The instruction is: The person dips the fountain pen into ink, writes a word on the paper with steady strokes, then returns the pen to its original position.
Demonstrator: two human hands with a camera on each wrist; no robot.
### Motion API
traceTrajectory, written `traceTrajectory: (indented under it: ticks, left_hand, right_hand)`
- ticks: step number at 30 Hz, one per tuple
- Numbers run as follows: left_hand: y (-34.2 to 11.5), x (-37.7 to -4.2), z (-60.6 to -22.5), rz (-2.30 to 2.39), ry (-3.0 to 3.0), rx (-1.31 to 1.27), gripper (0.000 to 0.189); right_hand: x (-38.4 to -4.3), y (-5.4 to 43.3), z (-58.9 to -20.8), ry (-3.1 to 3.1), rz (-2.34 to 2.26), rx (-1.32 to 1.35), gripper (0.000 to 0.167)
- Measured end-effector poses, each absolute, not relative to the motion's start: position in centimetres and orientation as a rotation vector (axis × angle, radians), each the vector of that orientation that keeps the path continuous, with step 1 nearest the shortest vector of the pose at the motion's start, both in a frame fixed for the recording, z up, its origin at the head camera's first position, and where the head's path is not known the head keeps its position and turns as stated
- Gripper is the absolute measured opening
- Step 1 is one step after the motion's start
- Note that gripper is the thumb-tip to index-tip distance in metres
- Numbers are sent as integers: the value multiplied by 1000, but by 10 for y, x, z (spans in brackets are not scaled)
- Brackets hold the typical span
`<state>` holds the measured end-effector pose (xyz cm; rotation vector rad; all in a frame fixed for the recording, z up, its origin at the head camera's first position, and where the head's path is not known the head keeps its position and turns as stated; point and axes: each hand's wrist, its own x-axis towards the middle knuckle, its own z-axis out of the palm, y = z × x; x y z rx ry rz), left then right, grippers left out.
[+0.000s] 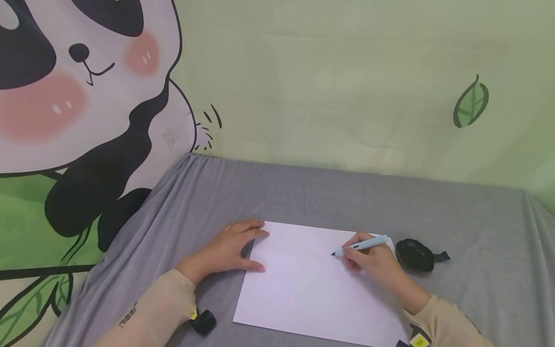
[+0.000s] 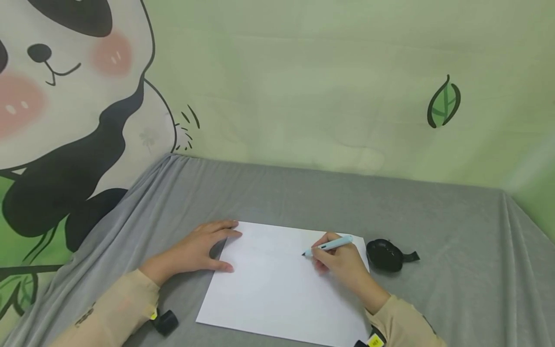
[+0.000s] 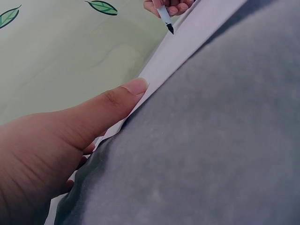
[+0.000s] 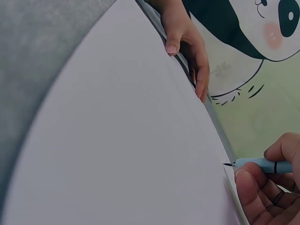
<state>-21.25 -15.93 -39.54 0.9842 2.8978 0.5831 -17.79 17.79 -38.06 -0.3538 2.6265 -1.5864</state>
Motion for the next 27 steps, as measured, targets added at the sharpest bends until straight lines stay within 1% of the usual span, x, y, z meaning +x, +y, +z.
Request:
traceTrajectory:
  ticks: [14, 27]
  left_hand:
    - [-160, -214, -399, 586, 2903, 983, 78]
    - [-160, -214, -399, 590, 2905, 989, 79]
  right_hand:
    - [-177, 184, -379, 2612, -1582, -319, 17]
    - [-176, 186, -378, 2647, -1562, -298, 16]
